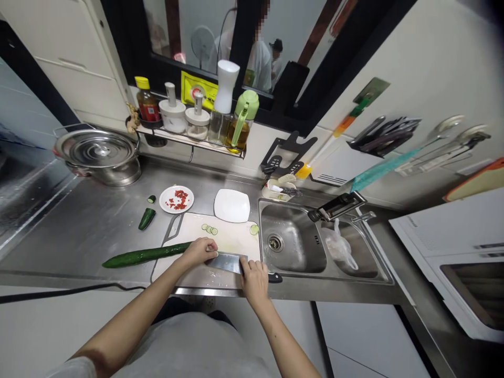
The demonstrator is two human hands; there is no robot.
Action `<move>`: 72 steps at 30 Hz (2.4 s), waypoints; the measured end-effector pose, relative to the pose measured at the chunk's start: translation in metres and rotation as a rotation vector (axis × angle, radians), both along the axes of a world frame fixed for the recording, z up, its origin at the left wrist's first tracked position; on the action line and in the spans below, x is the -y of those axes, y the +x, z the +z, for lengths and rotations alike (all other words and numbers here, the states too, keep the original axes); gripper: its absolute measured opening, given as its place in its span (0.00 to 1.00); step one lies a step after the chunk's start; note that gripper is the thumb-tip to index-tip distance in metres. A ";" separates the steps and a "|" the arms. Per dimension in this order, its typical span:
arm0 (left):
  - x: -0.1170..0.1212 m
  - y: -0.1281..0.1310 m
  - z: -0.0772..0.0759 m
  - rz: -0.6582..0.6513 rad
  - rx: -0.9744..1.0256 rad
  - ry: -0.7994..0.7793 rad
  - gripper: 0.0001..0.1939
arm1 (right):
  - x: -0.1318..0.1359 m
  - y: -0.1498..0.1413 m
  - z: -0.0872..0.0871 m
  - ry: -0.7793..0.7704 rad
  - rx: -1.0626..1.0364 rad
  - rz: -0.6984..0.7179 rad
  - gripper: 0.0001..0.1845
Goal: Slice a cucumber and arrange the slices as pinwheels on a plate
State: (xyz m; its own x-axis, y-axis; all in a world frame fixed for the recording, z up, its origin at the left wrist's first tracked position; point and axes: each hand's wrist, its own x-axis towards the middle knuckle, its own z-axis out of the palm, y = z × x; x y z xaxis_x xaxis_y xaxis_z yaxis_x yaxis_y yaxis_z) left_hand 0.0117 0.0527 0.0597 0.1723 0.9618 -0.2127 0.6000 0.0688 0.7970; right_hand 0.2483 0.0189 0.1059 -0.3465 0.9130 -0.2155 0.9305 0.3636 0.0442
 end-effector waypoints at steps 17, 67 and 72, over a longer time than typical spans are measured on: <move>-0.042 -0.007 -0.004 0.247 -0.204 -0.022 0.05 | 0.003 0.007 -0.009 -0.038 -0.058 -0.095 0.24; 0.027 -0.050 -0.044 0.034 -0.314 0.557 0.14 | 0.012 -0.109 0.007 -0.362 -0.234 -0.195 0.16; 0.026 -0.050 -0.043 0.026 -0.311 0.537 0.14 | 0.017 -0.107 0.012 -0.409 -0.198 -0.187 0.17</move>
